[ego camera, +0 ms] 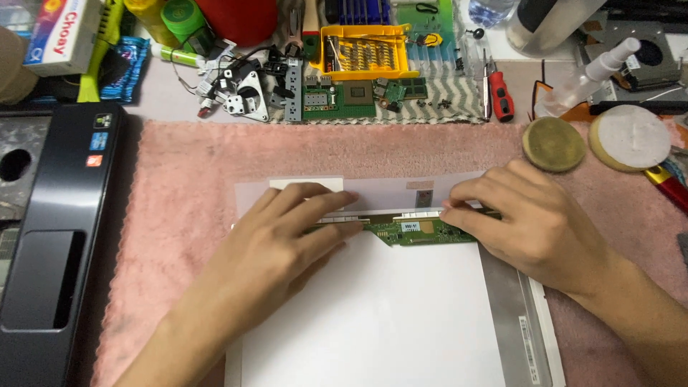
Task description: The person assembles a laptop screen by attaching a circuit board to the back of the panel and securing it with screws. They handle the screen, circuit board, and screws, using a screwdriver to fasten the components together on a cluttered workbench.
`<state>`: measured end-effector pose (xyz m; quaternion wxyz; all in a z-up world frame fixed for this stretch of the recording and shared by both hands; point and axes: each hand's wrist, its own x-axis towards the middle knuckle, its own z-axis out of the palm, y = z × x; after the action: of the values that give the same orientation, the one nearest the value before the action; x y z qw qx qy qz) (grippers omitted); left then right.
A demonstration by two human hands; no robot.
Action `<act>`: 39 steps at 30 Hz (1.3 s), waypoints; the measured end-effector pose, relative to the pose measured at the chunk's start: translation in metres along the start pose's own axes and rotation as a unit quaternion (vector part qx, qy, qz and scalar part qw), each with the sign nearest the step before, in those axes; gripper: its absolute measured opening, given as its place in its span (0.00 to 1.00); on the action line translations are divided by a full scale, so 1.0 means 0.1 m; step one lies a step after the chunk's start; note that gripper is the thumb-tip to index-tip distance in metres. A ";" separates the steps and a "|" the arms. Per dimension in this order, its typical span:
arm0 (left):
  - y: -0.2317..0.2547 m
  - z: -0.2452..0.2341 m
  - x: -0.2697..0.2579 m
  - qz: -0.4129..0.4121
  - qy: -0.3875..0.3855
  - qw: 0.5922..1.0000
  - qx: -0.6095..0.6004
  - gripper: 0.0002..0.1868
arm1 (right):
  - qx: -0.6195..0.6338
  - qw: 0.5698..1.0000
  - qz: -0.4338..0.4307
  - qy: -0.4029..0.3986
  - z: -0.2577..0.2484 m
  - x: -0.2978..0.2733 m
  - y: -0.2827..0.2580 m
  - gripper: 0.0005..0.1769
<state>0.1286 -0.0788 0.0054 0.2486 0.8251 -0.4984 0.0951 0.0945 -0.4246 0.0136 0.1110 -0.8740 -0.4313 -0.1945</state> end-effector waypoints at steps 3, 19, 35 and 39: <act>-0.13 0.02 0.06 0.014 -0.015 1.000 -0.001 0.11 | 0.098 0.995 0.019 -0.031 0.05 -0.07 0.02 0.16; -0.42 0.09 0.24 -0.016 0.004 0.996 -0.088 0.10 | 0.022 0.996 0.083 -0.040 0.27 -0.07 -0.19 0.09; -0.52 0.08 0.21 -0.065 -0.017 0.977 -0.203 0.19 | 0.021 0.979 0.132 -0.153 0.26 -0.27 -0.23 0.28; -0.48 0.06 0.22 -0.015 -0.003 0.990 -0.139 0.15 | -0.008 0.977 0.181 -0.116 0.32 -0.48 -0.22 0.20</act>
<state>0.1808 -0.0807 -0.0061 0.3610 0.7903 -0.4947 0.0187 0.0581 -0.4337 -0.0351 0.0862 -0.9550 -0.2747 -0.0717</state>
